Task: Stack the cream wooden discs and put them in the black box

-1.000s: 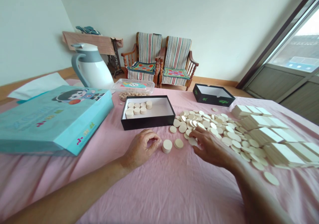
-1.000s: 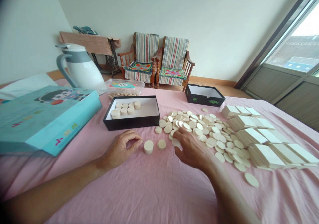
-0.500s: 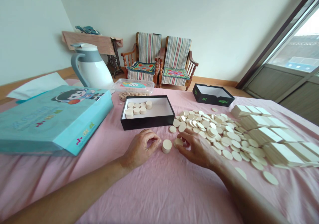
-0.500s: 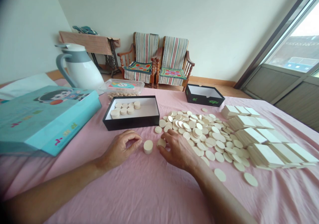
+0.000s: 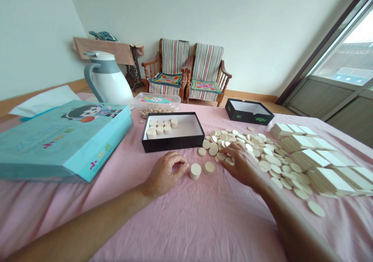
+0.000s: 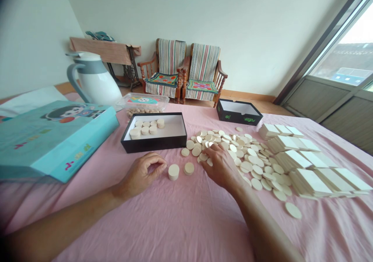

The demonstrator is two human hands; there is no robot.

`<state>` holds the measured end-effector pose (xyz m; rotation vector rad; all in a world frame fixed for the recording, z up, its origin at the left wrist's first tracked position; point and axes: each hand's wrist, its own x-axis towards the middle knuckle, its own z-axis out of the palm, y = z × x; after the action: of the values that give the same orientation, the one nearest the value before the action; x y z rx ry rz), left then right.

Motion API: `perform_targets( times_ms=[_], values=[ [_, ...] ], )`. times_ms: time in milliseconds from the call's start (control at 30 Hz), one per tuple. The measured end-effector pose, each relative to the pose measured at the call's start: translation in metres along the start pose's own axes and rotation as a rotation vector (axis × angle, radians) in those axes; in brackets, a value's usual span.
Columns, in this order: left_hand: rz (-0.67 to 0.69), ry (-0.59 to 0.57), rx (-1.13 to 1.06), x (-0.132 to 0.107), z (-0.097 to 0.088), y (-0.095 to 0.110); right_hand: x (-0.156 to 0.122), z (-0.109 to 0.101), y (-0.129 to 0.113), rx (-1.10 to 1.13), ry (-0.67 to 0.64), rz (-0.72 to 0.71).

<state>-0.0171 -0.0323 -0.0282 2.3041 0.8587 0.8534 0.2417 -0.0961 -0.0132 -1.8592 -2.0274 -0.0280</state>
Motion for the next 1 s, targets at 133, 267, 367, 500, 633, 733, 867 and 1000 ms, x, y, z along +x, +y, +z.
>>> perform_targets(
  times_ms=[133, 267, 367, 500, 633, 733, 867, 1000],
  values=[
    [0.011, 0.003, 0.004, 0.000, 0.000, 0.000, 0.003, 0.002, -0.011, -0.096, 0.026, 0.028],
    [0.015, 0.002, 0.006, 0.000, 0.000, 0.001, 0.004, 0.002, -0.012, -0.119, 0.003, 0.025],
    [0.021, 0.005, 0.006, 0.000, -0.001, 0.001, 0.002, 0.003, -0.010, -0.099, -0.011, 0.036],
    [0.015, 0.001, 0.014, 0.000, -0.001, 0.000, 0.000, 0.007, -0.007, -0.001, 0.000, 0.029],
    [0.007, -0.006, 0.024, 0.000, 0.000, -0.001, -0.001, 0.001, -0.017, 0.205, 0.052, -0.031],
    [-0.004, -0.012, 0.029, 0.000, 0.000, -0.002, -0.002, -0.007, -0.030, 0.313, 0.018, -0.129],
    [0.001, -0.010, 0.024, 0.000, 0.000, -0.003, -0.002, -0.007, -0.041, 0.334, -0.033, -0.210],
    [0.009, -0.006, 0.020, 0.000, 0.000, -0.001, -0.003, -0.003, -0.041, 0.311, -0.053, -0.224]
  ],
)
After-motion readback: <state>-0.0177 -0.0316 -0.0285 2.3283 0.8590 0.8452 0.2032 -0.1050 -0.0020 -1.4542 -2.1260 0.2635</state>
